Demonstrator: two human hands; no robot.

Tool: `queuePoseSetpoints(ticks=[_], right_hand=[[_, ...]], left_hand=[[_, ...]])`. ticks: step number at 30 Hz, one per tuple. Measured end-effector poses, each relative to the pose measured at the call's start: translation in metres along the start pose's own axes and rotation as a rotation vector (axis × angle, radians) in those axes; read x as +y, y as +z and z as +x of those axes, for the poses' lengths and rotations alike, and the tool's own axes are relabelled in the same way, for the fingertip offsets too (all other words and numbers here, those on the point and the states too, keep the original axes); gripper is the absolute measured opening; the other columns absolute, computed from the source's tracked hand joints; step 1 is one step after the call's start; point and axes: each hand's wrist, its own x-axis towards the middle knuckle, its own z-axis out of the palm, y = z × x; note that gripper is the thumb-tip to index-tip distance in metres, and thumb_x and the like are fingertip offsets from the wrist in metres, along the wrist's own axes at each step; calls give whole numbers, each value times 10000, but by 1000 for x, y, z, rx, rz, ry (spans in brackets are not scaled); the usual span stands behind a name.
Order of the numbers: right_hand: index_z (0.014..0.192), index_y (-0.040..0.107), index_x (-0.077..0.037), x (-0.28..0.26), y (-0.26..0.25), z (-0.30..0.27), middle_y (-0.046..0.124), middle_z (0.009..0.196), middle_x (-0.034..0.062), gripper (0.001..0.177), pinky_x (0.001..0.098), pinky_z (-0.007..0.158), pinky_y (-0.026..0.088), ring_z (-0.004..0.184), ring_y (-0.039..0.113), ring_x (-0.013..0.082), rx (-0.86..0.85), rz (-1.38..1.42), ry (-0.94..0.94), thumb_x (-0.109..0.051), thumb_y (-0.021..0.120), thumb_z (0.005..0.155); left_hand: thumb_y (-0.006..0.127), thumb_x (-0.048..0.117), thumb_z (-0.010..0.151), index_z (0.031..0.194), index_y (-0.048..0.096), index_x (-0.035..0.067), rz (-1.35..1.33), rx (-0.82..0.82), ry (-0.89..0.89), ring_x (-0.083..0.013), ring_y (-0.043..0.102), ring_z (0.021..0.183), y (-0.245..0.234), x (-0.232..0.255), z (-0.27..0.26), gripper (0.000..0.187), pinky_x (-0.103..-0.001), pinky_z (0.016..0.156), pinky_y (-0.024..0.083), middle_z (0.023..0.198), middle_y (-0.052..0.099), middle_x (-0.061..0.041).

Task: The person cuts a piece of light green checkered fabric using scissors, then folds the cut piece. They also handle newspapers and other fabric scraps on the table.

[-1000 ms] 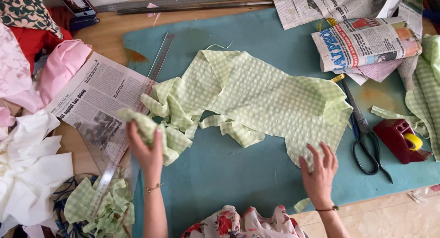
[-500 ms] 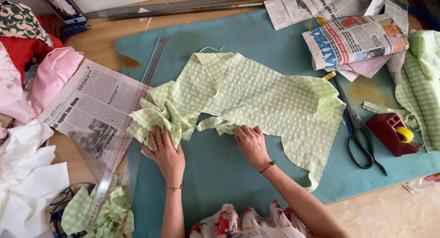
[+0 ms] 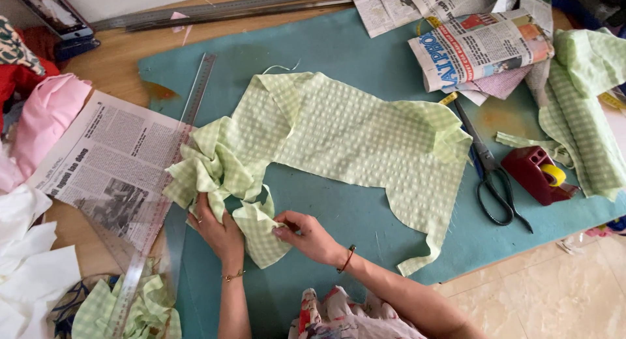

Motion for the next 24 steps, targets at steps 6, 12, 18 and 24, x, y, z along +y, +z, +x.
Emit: queuePoseSetpoints(ticks=[6,12,18,24], right_hand=[[1271,612,-49,-19,-35,-16,694,907,98,307,369,704,513,771,618,246,312,-448,-51,-147,663,984],[1382,574,-106,-14,-62,-31,605,1040,95,435,422,910,466,997,595,299,417,-911,-253,-141,672,959],[1275,641,-110,12,-62,-35,569,1191,102,347,425,954,445,1099,543,307,469,-1023,-320,-184,684,939],[1246,666,-119,13,-62,-35,574,1201,87,301,424,973,435,1114,544,293,478,-1031,-323,-205,680,958]], left_hand=[[555,78,1064,1507,477,-35,-141,181,-30,-481,393,1444,13,-27,-11,464,-577,1255,209,1530,518,-240],[533,150,1106,1494,477,-34,-220,168,-54,-459,464,1351,11,-26,-9,433,-542,1186,322,1443,545,-240],[587,211,1131,1459,502,-10,-18,143,52,-422,538,1349,9,-13,-3,405,-586,1274,243,1469,582,-201],[720,287,1004,1457,452,-11,81,100,96,-413,521,1385,6,-5,1,605,-632,1232,183,1472,573,-211]])
